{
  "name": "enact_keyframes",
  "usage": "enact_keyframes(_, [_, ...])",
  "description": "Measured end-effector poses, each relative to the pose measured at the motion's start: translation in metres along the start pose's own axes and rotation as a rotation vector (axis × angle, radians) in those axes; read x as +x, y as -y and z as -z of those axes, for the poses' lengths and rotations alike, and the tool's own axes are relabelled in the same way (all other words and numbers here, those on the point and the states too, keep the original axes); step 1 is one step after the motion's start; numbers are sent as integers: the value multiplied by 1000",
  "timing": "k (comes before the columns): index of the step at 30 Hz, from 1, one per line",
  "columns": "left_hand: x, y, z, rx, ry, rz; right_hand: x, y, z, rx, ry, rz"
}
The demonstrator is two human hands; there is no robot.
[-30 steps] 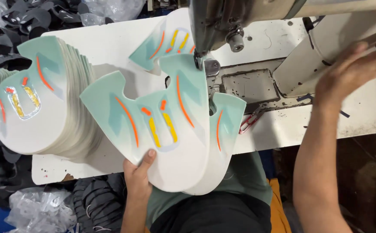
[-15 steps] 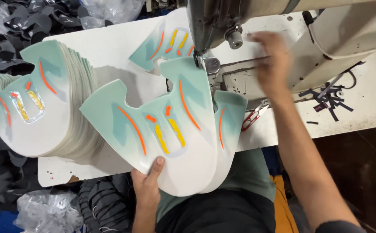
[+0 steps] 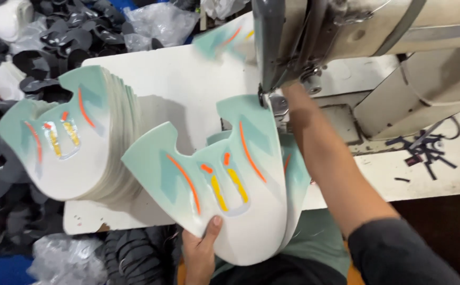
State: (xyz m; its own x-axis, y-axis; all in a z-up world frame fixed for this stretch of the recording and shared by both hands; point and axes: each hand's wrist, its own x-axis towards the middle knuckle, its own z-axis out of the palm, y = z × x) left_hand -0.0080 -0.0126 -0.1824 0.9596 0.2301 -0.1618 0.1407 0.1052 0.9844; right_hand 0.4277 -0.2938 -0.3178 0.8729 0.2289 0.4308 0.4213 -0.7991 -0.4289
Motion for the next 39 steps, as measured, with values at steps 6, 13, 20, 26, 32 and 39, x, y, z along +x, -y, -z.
enact_keyframes(6, [8, -18, -1, -141, 46, 52, -4, 32, 58, 29, -12, 96])
enact_keyframes(13, [31, -3, 16, -329, 63, 98, -190, 183, 185, 935, -133, -578])
enact_keyframes(20, [32, -13, 7, -259, 63, 23, -241, 254, 180, 922, 77, -679])
enact_keyframes(26, [53, -22, -1, -362, 33, -7, -212, 253, 177, 1013, 19, -626])
enact_keyframes(32, [73, -45, -15, -301, 35, -76, -190, 235, 163, 1021, -56, -608])
enact_keyframes(39, [97, -53, -29, -318, 39, -179, -162, 231, 164, 1057, -95, -604])
